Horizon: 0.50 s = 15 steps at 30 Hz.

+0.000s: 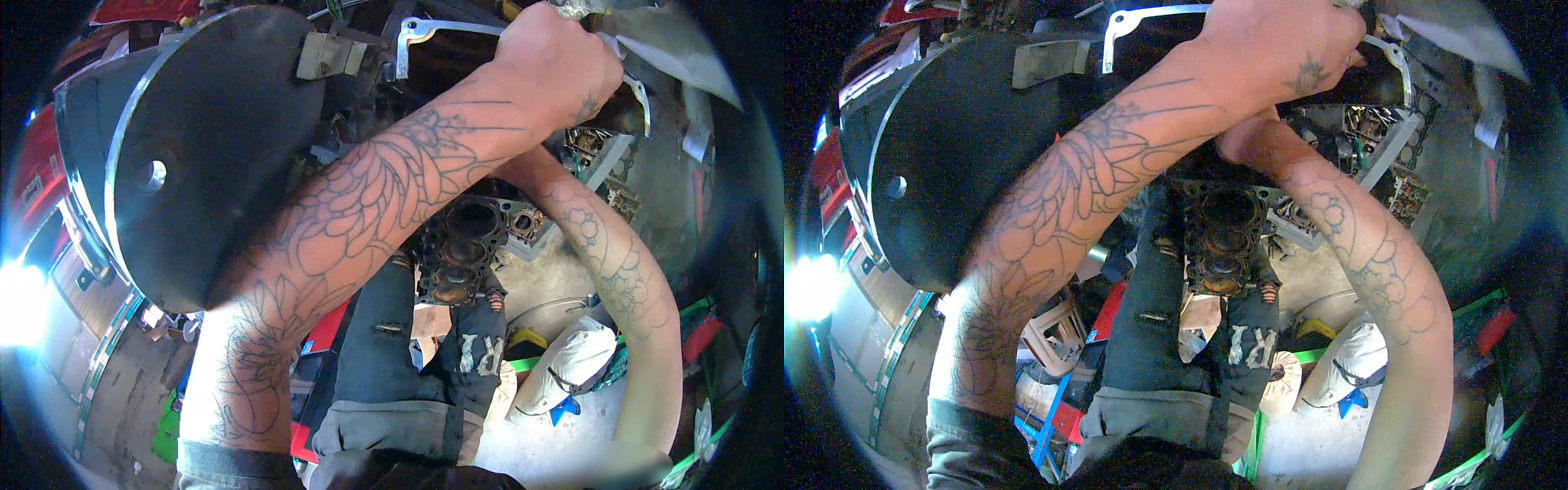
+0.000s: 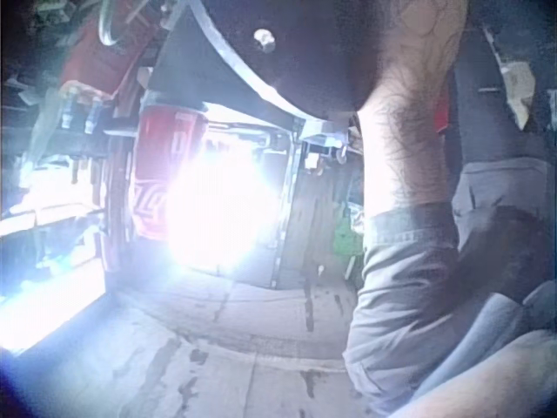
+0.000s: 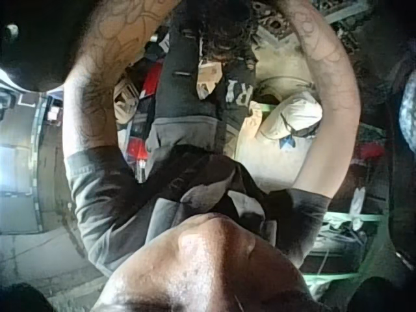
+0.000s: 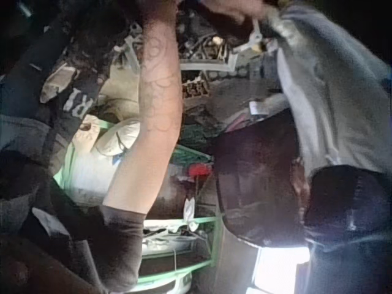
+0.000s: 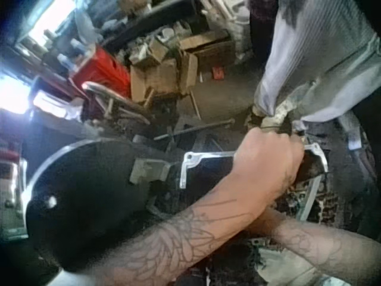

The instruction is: The person assembles an engine block on a workbench, handling various components including a cylinder head and gasket. They use a torque wrench to tighten bolts and manipulate engine parts with their hands.

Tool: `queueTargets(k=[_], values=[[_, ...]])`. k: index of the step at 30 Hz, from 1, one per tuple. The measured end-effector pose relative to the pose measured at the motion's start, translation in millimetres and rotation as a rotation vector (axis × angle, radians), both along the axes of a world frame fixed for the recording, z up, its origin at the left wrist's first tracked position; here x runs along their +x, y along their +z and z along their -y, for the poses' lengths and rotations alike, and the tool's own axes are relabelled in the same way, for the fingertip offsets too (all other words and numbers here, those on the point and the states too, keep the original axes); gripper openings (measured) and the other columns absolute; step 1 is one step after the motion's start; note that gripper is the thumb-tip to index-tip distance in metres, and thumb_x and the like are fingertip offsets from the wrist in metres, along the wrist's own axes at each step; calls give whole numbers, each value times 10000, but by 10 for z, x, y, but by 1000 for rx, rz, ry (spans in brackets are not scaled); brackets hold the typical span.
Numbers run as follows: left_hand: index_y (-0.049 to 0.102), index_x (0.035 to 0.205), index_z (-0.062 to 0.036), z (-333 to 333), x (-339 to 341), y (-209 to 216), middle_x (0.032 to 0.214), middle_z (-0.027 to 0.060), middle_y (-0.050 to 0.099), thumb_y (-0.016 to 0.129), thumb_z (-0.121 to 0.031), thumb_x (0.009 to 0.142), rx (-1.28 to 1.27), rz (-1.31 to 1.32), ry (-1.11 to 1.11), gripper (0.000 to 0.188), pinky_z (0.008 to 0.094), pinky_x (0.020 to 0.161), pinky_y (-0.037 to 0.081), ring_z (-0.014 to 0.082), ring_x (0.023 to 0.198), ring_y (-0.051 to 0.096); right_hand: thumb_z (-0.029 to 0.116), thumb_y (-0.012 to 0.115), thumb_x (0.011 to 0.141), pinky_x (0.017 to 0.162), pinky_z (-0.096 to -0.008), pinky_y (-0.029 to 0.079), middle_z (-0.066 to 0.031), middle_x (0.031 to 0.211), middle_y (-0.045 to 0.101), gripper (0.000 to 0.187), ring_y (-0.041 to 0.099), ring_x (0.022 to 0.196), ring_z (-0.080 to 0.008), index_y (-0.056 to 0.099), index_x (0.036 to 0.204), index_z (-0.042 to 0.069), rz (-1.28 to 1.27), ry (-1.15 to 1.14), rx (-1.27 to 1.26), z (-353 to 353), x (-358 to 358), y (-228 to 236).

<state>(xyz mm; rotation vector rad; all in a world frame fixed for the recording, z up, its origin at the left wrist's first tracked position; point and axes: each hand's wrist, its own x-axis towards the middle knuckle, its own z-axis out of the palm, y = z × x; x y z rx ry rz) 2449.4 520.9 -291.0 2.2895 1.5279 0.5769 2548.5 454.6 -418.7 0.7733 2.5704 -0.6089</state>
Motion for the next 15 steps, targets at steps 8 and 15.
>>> queueTargets(k=[8, 15], values=[[712, 789, -128, 28, -44, -82, 793, 79, 701, 563, -166, 762, -140, -131, 78, 156, 352, 637, 496, 213, 750, 690, 227, 475, 880, 980, -422, 361, -116, 1272, 496, 371, 469, 1160, -287, 486, 1231, 107, -452, -281, -292, 244, -82, -359], [712, 827, -134, -4, -47, -16, 839, 78, 704, 555, -169, 770, -242, -135, 26, 170, 355, 675, 507, 222, 809, 687, 201, 551, 806, 868, -461, 408, -149, 1131, 554, 351, 527, 1042, -317, 529, 1136, 83, -326, -189, -209, 217, -60, -206]])
